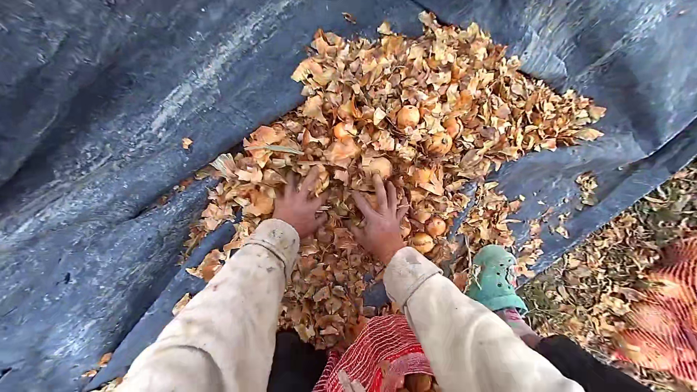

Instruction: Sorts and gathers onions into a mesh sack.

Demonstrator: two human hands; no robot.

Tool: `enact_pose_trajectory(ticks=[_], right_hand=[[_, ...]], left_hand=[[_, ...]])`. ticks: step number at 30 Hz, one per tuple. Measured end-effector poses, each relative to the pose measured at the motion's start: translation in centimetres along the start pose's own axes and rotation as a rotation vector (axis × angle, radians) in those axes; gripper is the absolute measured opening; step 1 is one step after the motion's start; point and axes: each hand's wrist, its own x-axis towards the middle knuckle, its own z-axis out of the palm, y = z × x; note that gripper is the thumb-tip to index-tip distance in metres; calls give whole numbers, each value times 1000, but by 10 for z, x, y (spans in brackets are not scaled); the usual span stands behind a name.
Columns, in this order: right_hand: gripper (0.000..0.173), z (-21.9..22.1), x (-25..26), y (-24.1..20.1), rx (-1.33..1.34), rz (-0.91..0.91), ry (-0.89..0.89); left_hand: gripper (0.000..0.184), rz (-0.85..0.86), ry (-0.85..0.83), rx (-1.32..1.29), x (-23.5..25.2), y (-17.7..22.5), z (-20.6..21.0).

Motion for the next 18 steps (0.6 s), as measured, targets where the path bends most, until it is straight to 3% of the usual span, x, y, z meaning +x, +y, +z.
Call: enact_pose_trajectory(ticks=[3, 5, 7, 8, 11, 13, 14, 15, 16, 18], right_hand=[[103, -2, -45, -24, -25, 132, -287], [91, -3, -71, -36, -64, 104, -602], [85, -1, -88, -48, -66, 62, -993], [81, 1, -96, -54, -51, 44, -1103], [66, 1, -108, -64, -9, 25, -1219], [60, -8, -108, -60, 16, 4, -1177], [54, -14, -112, -52, 57, -33, -1039], [43, -17, -117, -41, 117, -100, -784], [36, -19, -117, -29, 154, -169, -535], [33, -30, -104, -9, 161, -210, -263]], left_hand=[[56, -40, 204, -45, -32, -21, 24], [71, -104, 251, -59, -71, -26, 54], [65, -162, 277, -72, -116, -33, 87], [53, -184, 247, -88, -139, -37, 96], [41, -224, 208, -188, -186, -55, 109], [37, -383, 197, -355, -198, -63, 104], [42, -480, 162, -446, -202, -66, 97], [43, -533, 133, -482, -209, -68, 90], [36, -494, 180, -404, -218, -68, 87], [40, -363, 304, -246, -250, -70, 92]])
